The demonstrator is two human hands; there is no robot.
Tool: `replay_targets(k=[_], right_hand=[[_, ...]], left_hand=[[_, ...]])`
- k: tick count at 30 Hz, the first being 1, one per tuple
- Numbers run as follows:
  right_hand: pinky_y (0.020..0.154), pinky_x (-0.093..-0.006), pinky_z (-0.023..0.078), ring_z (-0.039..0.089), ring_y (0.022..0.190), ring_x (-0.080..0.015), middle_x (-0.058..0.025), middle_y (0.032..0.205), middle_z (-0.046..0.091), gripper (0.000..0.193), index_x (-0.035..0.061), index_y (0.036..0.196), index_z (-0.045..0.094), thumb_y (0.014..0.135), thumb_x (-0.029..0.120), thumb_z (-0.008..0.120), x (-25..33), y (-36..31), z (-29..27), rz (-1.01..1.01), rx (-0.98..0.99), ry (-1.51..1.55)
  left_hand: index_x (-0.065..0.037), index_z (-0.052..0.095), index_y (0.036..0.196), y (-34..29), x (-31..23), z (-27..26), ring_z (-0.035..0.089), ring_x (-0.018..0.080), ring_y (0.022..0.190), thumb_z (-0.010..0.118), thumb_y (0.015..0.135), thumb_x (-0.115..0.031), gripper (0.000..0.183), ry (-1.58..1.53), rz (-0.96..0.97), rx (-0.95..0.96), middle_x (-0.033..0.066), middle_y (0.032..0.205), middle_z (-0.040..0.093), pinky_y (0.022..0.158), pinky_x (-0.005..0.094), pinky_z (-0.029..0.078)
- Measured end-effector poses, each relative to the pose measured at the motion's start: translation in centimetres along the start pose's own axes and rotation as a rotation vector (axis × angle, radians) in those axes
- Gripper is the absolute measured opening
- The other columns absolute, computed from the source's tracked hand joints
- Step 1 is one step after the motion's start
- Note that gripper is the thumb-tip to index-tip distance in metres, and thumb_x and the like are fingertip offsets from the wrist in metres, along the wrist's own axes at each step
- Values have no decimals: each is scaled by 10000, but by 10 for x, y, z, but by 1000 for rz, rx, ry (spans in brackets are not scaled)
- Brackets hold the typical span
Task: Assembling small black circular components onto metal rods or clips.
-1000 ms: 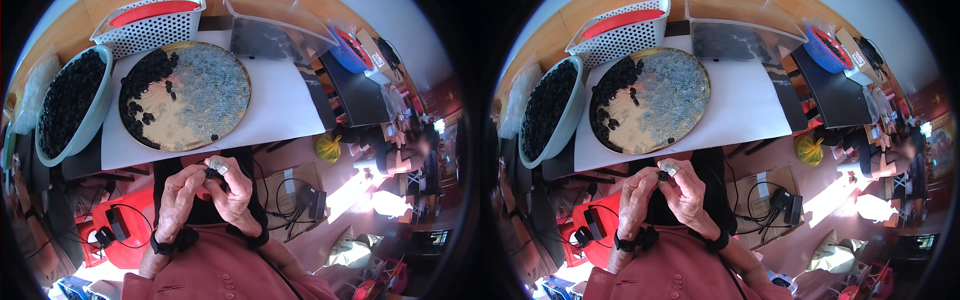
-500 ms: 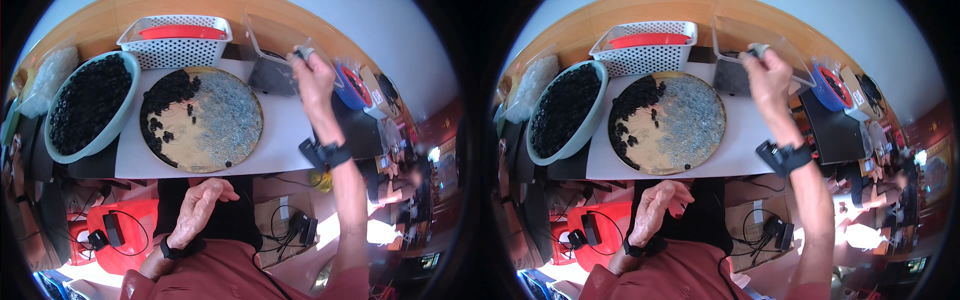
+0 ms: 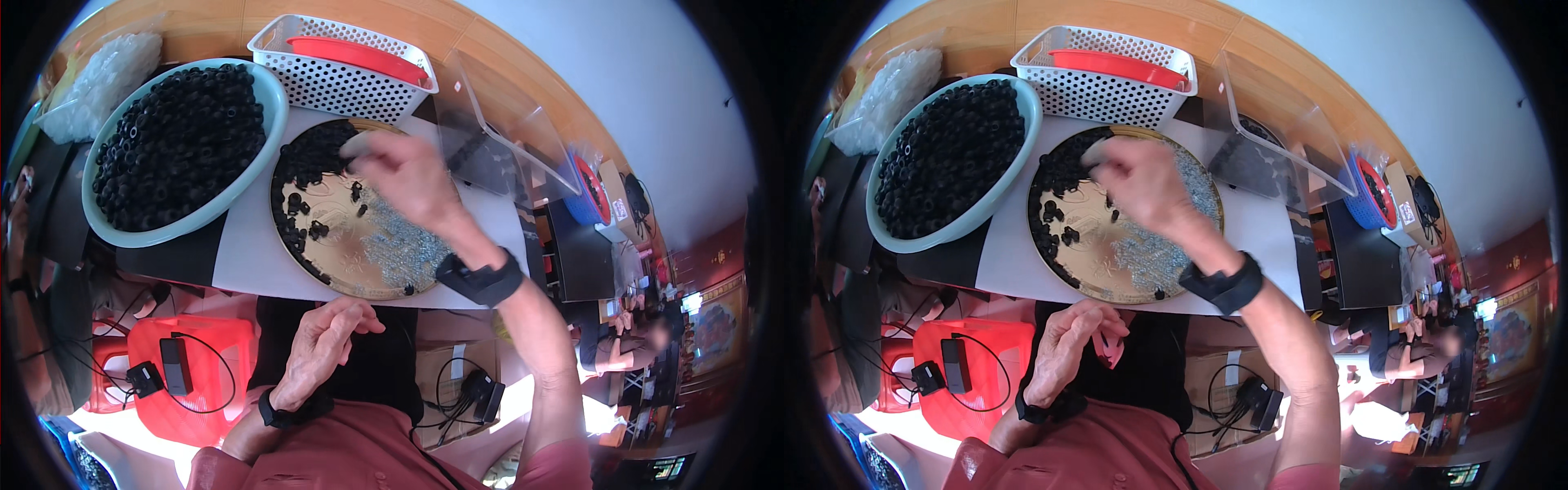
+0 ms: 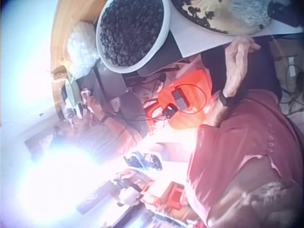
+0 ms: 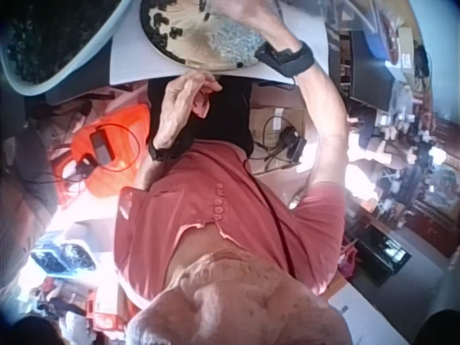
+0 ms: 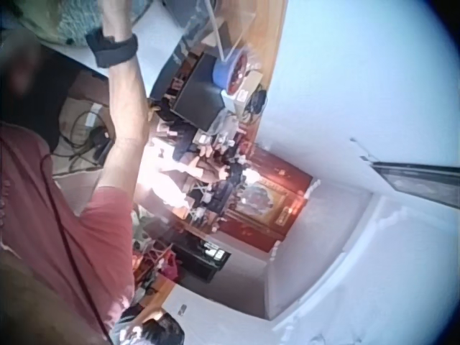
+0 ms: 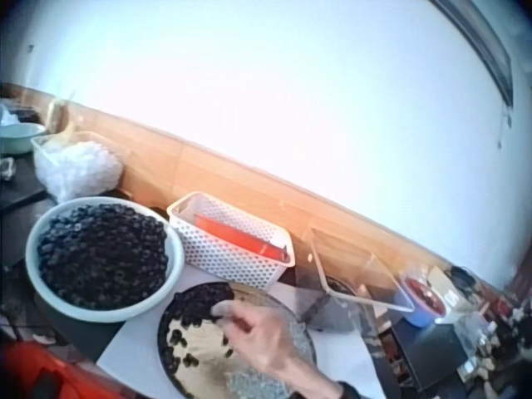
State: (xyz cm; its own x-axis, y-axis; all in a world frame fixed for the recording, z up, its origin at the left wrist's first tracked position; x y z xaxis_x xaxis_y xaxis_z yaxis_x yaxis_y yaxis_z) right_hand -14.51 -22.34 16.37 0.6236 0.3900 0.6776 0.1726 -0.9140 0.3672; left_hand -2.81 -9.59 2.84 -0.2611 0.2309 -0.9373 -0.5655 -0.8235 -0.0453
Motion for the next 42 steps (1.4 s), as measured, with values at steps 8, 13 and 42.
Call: replay_targets(k=[8,13,42], right_hand=[[736,-430,516,630,839,-377,-148,892,632,234,-3,973,658,742,16,624,10,-2,88,-230,291,-353],[702,-402,510,620,785,-340,-124,861,636,265,12,974,659,711,47,654,10,-19,67,-283,248,-557],[552,-264,466,589,610,-112,-99,759,632,132,-19,947,642,832,24,689,6,-131,-16,62,-171,-55]], left_hand=[[22,629,989,-5,-2,-17,639,158,796,456,1015,-293,360,-114,8,-46,115,883,686,785,296,484],[7,632,1052,-6,-9,-13,481,51,565,455,1007,-238,305,-93,101,-24,101,901,692,577,201,437],[-10,595,1097,3,0,25,583,74,774,578,911,-25,188,-272,25,-55,51,932,651,663,204,483]])
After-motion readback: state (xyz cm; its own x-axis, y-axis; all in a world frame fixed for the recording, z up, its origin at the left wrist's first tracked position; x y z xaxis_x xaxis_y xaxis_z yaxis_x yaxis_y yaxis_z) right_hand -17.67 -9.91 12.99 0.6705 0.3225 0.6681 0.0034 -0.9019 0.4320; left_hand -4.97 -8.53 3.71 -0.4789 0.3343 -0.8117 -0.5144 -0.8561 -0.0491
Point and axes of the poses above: each hand's wrist, its own y-axis towards the middle knuckle, its own z-axis out of the palm, x = y × z, the point moved 9 cm from there along y, towards the middle knuckle
